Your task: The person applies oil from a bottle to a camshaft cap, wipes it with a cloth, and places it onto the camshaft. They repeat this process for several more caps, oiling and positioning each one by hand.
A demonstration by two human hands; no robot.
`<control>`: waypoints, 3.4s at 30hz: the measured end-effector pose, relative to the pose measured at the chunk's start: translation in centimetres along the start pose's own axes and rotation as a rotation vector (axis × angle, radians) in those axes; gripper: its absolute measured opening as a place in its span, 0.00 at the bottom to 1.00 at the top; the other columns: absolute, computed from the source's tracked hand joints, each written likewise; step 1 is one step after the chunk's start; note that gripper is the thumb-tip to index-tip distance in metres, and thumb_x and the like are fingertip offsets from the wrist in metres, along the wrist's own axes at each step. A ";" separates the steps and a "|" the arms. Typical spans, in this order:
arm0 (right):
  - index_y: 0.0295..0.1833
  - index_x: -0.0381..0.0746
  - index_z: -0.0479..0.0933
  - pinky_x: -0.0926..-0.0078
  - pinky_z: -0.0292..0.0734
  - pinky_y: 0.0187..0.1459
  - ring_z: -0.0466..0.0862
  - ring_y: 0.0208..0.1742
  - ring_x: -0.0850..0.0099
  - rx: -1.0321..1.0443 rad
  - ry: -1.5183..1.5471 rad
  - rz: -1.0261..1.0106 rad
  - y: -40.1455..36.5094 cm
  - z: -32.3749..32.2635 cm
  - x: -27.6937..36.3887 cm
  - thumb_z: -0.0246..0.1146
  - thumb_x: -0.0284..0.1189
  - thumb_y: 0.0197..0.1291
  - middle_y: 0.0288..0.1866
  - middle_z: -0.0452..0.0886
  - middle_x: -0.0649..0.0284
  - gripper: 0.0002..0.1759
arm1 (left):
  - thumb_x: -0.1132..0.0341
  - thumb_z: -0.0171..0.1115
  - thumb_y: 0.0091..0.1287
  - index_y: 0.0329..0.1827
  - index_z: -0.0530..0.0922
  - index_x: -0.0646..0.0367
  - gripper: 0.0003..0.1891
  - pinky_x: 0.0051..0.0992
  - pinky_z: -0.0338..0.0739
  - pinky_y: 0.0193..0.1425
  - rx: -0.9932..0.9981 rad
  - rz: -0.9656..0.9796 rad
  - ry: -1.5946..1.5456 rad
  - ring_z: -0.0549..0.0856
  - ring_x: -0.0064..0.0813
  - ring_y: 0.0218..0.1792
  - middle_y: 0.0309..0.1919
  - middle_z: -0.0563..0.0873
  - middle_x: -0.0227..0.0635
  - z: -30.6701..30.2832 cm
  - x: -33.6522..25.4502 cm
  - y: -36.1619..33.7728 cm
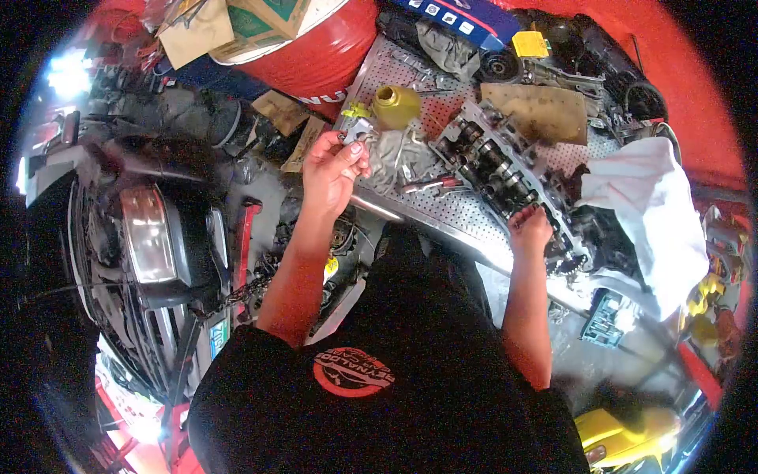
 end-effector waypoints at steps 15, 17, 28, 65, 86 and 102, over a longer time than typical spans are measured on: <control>0.29 0.44 0.69 0.68 0.70 0.25 0.63 0.15 0.74 0.060 0.149 0.113 -1.3 4.9 -0.8 0.42 0.34 0.76 0.17 0.64 0.70 0.19 | 0.77 0.69 0.65 0.43 0.76 0.61 0.09 0.28 0.79 0.31 -0.017 0.083 0.309 0.83 0.26 0.27 0.31 0.86 0.37 3.1 0.0 -5.1; 0.28 0.44 0.67 0.69 0.70 0.25 0.63 0.16 0.74 0.097 0.328 0.186 0.2 5.1 -1.2 0.43 0.38 0.77 0.17 0.64 0.68 0.21 | 0.79 0.69 0.65 0.43 0.77 0.62 0.09 0.26 0.78 0.30 -0.013 0.075 0.341 0.81 0.24 0.26 0.31 0.85 0.35 3.0 -0.1 -4.5; 0.75 0.46 0.67 0.55 0.78 0.56 0.82 0.55 0.48 0.955 -1.437 -1.258 -29.8 24.7 0.0 0.60 0.40 0.71 0.54 0.80 0.47 0.30 | 0.77 0.72 0.58 0.47 0.81 0.61 0.14 0.27 0.80 0.44 0.359 -0.066 0.935 0.85 0.22 0.36 0.33 0.87 0.33 4.5 0.3 1.7; 0.55 0.43 0.76 0.80 0.52 0.19 0.59 0.15 0.80 0.424 -0.289 0.032 -15.6 22.3 -7.5 0.54 0.39 0.75 0.26 0.73 0.66 0.14 | 0.62 0.79 0.55 0.44 0.83 0.58 0.18 0.43 0.75 0.43 0.278 0.985 1.373 0.78 0.47 0.39 0.40 0.82 0.41 1.3 -6.4 12.6; 0.49 0.41 0.75 0.77 0.50 0.20 0.55 0.14 0.80 0.456 -0.157 0.105 -16.3 21.9 -8.3 0.48 0.42 0.78 0.17 0.61 0.73 0.17 | 0.56 0.76 0.58 0.45 0.85 0.53 0.16 0.39 0.77 0.45 0.252 1.079 1.380 0.77 0.43 0.42 0.39 0.81 0.37 3.1 -6.7 14.0; 0.49 0.41 0.74 0.76 0.52 0.22 0.56 0.15 0.79 0.488 -0.139 0.146 -16.8 22.4 -8.5 0.49 0.42 0.78 0.18 0.62 0.71 0.16 | 0.56 0.78 0.54 0.43 0.84 0.55 0.18 0.38 0.74 0.44 0.215 1.329 1.284 0.76 0.40 0.40 0.40 0.82 0.32 5.8 -9.3 14.3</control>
Point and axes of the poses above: each hand's wrist, its own y-axis towards the middle knuckle, its own z-axis out of the palm, x = y × z, the point moved 9 cm from there along y, towards the middle knuckle
